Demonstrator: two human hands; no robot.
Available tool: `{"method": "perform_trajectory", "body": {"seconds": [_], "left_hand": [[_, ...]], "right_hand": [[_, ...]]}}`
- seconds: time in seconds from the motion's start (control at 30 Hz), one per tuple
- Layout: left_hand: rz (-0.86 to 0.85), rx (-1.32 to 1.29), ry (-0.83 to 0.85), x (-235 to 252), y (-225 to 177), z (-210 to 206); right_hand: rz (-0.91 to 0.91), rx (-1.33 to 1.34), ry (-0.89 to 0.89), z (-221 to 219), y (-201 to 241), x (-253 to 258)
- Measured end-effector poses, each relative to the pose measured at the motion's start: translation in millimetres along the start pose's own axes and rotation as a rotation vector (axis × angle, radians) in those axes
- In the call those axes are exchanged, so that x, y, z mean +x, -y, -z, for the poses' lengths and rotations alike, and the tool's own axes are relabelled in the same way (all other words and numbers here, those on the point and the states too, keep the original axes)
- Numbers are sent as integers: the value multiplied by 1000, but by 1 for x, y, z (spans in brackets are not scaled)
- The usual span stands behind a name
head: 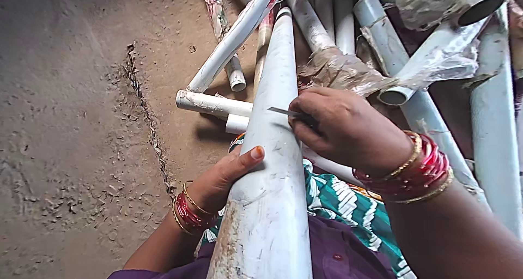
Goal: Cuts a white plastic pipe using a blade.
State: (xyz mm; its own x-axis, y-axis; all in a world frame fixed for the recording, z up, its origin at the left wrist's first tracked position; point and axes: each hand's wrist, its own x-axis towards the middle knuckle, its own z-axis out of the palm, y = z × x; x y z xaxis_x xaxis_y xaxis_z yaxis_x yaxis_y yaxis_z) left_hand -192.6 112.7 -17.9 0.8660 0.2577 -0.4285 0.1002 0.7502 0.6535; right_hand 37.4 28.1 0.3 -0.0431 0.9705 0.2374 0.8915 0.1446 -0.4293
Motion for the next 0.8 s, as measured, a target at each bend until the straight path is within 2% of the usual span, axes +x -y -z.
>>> {"method": "perform_trajectory", "body": {"seconds": [0.07,0.13,0.2,0.27,0.57,0.67,0.8], "left_hand": [[5,0,11,-1,0,1],[2,-3,8,0,-2,2],[4,5,3,-1,-1,1],[8,12,9,-1,-1,1],[-17,28,8,1,-1,-2],[-18,16,12,1,-1,-2],[-20,26,6,1,1,1]], "right_hand": [[-97,37,-55,-5,-12,-4],[-173,205,-127,-6,-25,-9],[-188,447,-132,-2,-21,-14],[-143,572,-99,1,-10,-13],[41,204,54,7,3,9],[9,402,114,8,3,5],[-132,662,-72,7,-6,-2]]}}
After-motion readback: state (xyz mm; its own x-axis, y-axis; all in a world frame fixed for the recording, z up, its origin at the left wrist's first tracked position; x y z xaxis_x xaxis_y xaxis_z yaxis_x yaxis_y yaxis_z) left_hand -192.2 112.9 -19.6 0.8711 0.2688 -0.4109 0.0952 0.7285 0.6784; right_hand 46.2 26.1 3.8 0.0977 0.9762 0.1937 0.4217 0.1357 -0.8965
